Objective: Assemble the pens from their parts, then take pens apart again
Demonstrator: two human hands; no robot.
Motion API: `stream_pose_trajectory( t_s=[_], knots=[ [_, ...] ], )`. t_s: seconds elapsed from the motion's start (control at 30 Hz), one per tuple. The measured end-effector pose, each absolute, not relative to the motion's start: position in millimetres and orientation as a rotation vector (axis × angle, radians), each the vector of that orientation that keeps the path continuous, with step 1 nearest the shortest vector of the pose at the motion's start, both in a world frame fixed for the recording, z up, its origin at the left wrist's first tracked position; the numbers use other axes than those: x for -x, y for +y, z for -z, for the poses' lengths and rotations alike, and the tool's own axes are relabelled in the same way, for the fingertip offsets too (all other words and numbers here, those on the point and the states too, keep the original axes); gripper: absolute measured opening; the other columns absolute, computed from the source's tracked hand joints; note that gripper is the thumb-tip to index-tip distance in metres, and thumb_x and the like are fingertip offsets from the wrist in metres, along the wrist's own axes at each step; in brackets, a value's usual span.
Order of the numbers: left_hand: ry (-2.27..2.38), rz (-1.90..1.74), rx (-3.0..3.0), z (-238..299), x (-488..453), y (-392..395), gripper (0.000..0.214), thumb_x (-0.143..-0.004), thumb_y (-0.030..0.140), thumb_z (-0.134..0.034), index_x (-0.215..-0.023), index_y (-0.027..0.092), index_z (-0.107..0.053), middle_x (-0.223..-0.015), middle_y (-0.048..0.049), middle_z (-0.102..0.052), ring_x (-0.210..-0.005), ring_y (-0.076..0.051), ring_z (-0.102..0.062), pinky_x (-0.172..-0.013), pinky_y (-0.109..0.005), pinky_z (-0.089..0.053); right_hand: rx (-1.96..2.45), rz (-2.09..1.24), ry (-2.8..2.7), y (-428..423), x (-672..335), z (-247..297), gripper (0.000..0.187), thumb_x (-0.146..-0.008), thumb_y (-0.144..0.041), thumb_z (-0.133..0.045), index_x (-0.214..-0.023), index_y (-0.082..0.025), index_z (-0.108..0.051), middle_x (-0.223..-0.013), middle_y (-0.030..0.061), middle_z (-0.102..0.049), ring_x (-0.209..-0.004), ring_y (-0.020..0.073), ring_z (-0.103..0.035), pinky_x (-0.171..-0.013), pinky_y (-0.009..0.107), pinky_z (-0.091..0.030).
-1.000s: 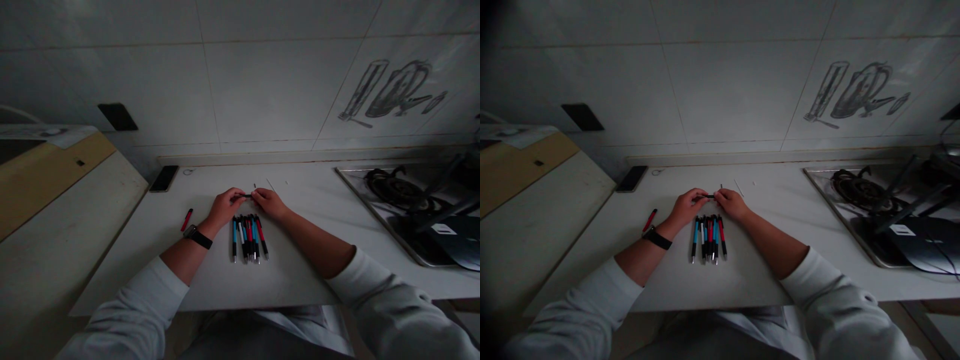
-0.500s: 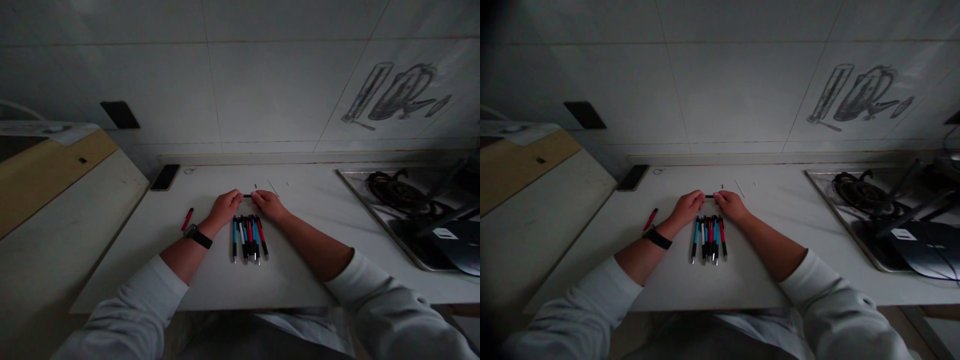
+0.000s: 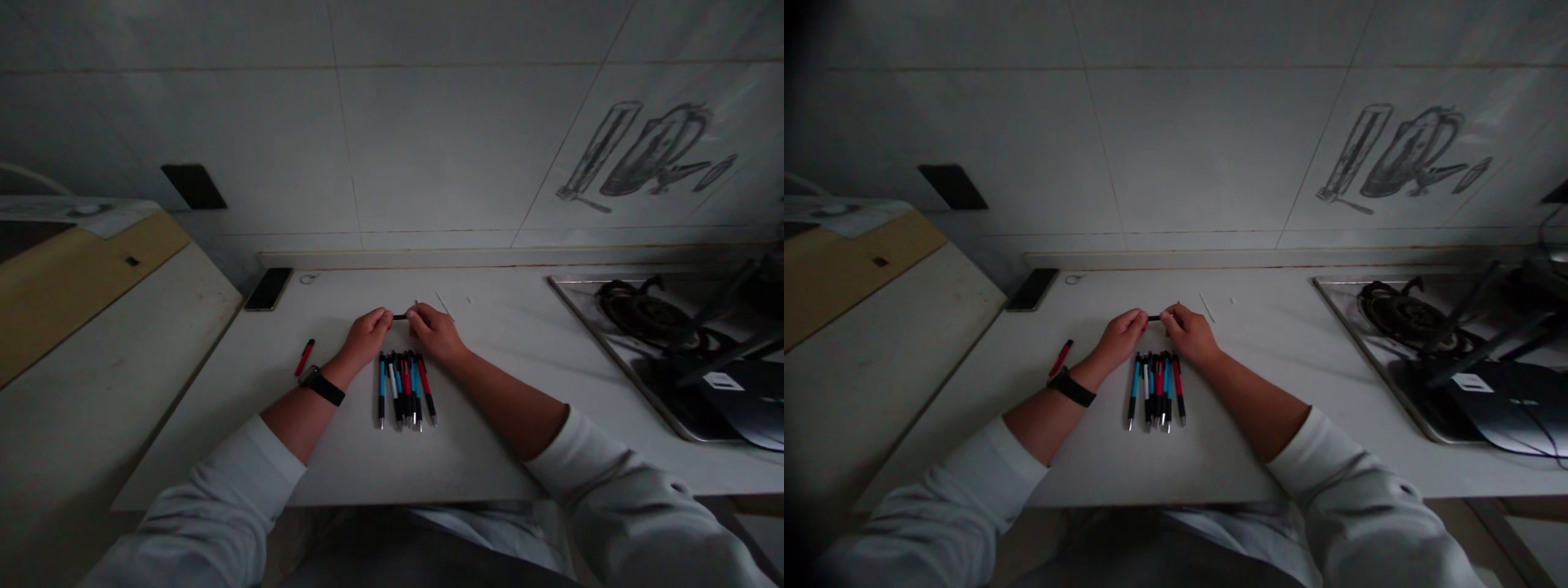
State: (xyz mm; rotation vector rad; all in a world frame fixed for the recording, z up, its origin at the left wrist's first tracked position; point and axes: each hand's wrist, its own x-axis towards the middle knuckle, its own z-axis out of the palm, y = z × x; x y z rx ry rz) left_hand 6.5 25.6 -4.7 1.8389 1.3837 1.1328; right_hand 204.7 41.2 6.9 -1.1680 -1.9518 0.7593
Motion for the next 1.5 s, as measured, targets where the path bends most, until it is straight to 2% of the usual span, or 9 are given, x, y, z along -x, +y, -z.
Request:
stream_pose_trajectory(
  t_s=[0.1,0.23,0.33,0.47,0.6,0.97,1.17,1.37,1.5],
  knots=[
    [1.396,-1.108,-1.884,5,-5,25,0.041,-0.101,0.05,-0.041,-0.074,0.021,-0.051,-0.065,0.0024,-0.05,-0.066,-0.015,-0.05,-0.065,-0.027,-0.04,1.175,-0.796,-1.977,44,-205,-2,0.032,-0.1,-0.046,-0.046,-0.088,-0.022,-0.062,-0.071,0.0003,-0.066,-0.066,0.0155,-0.061,-0.07,0.028,-0.044],
    [1.436,-1.088,-1.871,3,-4,25,0.041,-0.101,0.049,-0.041,-0.074,0.021,-0.053,-0.064,0.0022,-0.052,-0.065,-0.016,-0.051,-0.062,-0.027,-0.04,1.122,-0.805,-1.921,46,-205,3,0.029,-0.092,-0.045,-0.059,-0.111,-0.023,-0.058,-0.09,0.0019,-0.069,-0.073,0.0155,-0.062,-0.071,0.028,-0.047],
    [1.436,-1.083,-1.86,2,-4,24,0.041,-0.101,0.05,-0.042,-0.073,0.022,-0.053,-0.062,0.0027,-0.051,-0.063,-0.016,-0.051,-0.061,-0.027,-0.039,1.112,-0.828,-1.98,47,-205,3,0.024,-0.098,-0.043,-0.049,-0.101,-0.022,-0.059,-0.08,0.0006,-0.067,-0.071,0.0158,-0.061,-0.072,0.029,-0.046],
    [1.427,-1.093,-1.862,1,-4,23,0.041,-0.101,0.05,-0.042,-0.074,0.022,-0.054,-0.061,0.0028,-0.052,-0.062,-0.015,-0.051,-0.062,-0.027,-0.04,1.118,-0.814,-1.965,46,-205,1,0.027,-0.091,-0.042,-0.059,-0.111,-0.023,-0.057,-0.085,0.0002,-0.066,-0.07,0.0155,-0.059,-0.068,0.028,-0.044],
    [1.438,-1.079,-1.87,1,-4,22,0.041,-0.101,0.05,-0.043,-0.074,0.021,-0.055,-0.062,0.0029,-0.053,-0.063,-0.015,-0.051,-0.062,-0.027,-0.04,1.114,-0.818,-2.008,48,-206,2,0.023,-0.097,-0.042,-0.048,-0.098,-0.022,-0.06,-0.076,-0.0004,-0.064,-0.071,0.0161,-0.059,-0.072,0.029,-0.044],
    [1.464,-1.145,-1.765,-3,-5,24,0.043,-0.101,0.05,-0.042,-0.072,0.021,-0.055,-0.06,0.0025,-0.053,-0.06,-0.015,-0.053,-0.062,-0.027,-0.041,1.104,-0.746,-1.875,52,-206,5,0.021,-0.092,-0.039,-0.056,-0.103,-0.022,-0.062,-0.081,0.0008,-0.063,-0.072,0.0166,-0.056,-0.069,0.028,-0.043],
    [1.715,-1.098,-1.918,-37,43,38,0.042,-0.103,0.047,-0.039,-0.079,0.021,-0.061,-0.073,-0.0014,-0.067,-0.07,-0.017,-0.062,-0.069,-0.028,-0.045,1.105,-0.755,-1.838,55,-208,7,0.022,-0.091,-0.039,-0.058,-0.102,-0.022,-0.063,-0.075,-0.0007,-0.059,-0.067,0.0159,-0.053,-0.066,0.029,-0.041],
    [2.261,-0.551,-2.224,-67,107,56,0.041,-0.103,0.042,-0.039,-0.095,0.019,-0.072,-0.096,-0.0119,-0.076,-0.09,-0.025,-0.068,-0.08,-0.034,-0.049,1.119,-0.757,-1.846,53,-208,7,0.021,-0.09,-0.038,-0.059,-0.102,-0.022,-0.065,-0.072,-0.0016,-0.057,-0.065,0.0152,-0.051,-0.064,0.028,-0.039],
    [2.326,-0.075,-2.273,-65,128,76,0.045,-0.1,0.042,-0.04,-0.103,0.015,-0.077,-0.107,-0.0168,-0.076,-0.099,-0.03,-0.07,-0.086,-0.037,-0.05,1.102,-0.756,-1.865,54,-208,8,0.021,-0.09,-0.038,-0.06,-0.102,-0.022,-0.066,-0.075,-0.0007,-0.06,-0.066,0.015,-0.053,-0.064,0.028,-0.04]
  ],
)
